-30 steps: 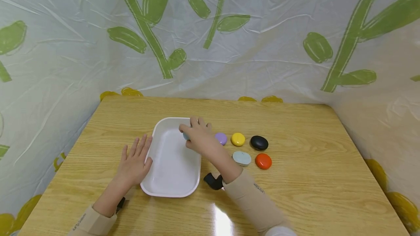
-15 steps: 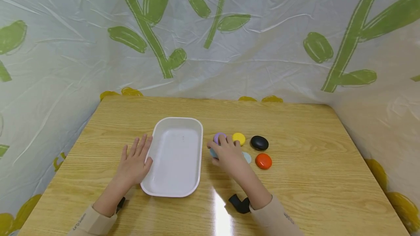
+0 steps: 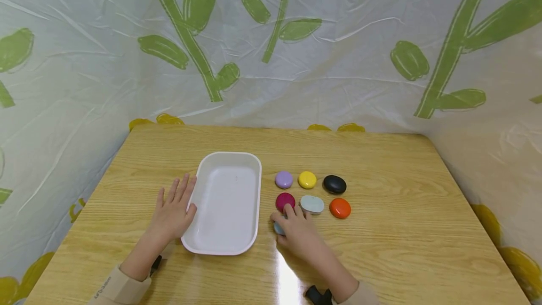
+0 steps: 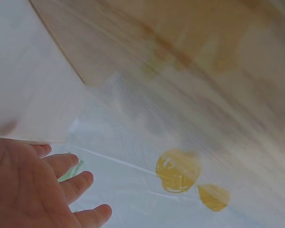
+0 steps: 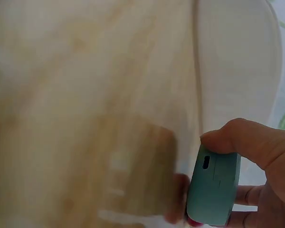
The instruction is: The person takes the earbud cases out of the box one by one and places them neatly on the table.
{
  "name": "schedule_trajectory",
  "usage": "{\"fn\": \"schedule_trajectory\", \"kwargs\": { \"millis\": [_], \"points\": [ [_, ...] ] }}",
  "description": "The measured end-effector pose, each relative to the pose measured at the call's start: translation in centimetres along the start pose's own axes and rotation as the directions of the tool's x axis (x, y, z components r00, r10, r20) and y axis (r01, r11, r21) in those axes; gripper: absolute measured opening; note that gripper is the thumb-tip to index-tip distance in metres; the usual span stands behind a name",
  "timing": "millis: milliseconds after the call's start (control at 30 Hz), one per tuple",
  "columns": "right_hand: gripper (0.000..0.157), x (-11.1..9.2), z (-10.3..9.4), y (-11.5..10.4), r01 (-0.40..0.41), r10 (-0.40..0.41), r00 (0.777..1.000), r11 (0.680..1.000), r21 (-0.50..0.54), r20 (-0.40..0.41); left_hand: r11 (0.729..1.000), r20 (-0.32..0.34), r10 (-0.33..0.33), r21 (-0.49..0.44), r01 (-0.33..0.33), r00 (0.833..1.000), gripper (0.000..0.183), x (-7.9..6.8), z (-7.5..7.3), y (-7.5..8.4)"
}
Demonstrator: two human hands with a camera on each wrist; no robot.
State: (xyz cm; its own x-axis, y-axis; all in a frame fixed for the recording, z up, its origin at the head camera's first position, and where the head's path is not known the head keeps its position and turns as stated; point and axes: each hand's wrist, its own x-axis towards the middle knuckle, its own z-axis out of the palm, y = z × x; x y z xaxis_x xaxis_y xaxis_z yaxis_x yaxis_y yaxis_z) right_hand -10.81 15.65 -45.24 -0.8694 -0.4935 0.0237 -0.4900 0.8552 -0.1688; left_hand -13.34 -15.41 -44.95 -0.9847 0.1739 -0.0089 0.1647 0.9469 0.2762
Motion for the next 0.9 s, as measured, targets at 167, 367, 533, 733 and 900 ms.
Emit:
{"fn": "schedule_trajectory", "kwargs": {
  "millis": [167,367,533,733,900],
  "points": [
    [0.037,0.04,0.51,-0.37,0.008,-0.008,1.0,1.0,-0.003,0.0,1.0,-0.004,-0.001,-0.005,0.001,1.0,0.061,-0.02,-0.01,-0.01],
    [0.034,0.09,0.47,-0.53,0.002,-0.002,1.0,1.0,-0.006,0.0,1.0,-0.002,-0.002,-0.007,0.002,1.0,0.061,-0.02,-0.04,0.05],
    [0.034,0.05,0.55,-0.5,-0.008,0.008,1.0,1.0,-0.002,0.005,1.0,-0.009,0.002,-0.014,-0.002,1.0,0.061,0.04,0.06,0.11],
    [0.034,-0.02,0.74,-0.33,-0.008,0.008,1.0,1.0,0.006,-0.005,1.0,-0.007,0.0,-0.012,0.0,1.0,0.061,0.21,0.19,0.08],
    [0.039,-0.19,0.29,-0.34,-0.005,0.005,1.0,1.0,0.022,-0.007,1.0,0.001,-0.003,-0.009,0.003,1.0,0.061,0.19,0.16,0.03]
  ]
}}
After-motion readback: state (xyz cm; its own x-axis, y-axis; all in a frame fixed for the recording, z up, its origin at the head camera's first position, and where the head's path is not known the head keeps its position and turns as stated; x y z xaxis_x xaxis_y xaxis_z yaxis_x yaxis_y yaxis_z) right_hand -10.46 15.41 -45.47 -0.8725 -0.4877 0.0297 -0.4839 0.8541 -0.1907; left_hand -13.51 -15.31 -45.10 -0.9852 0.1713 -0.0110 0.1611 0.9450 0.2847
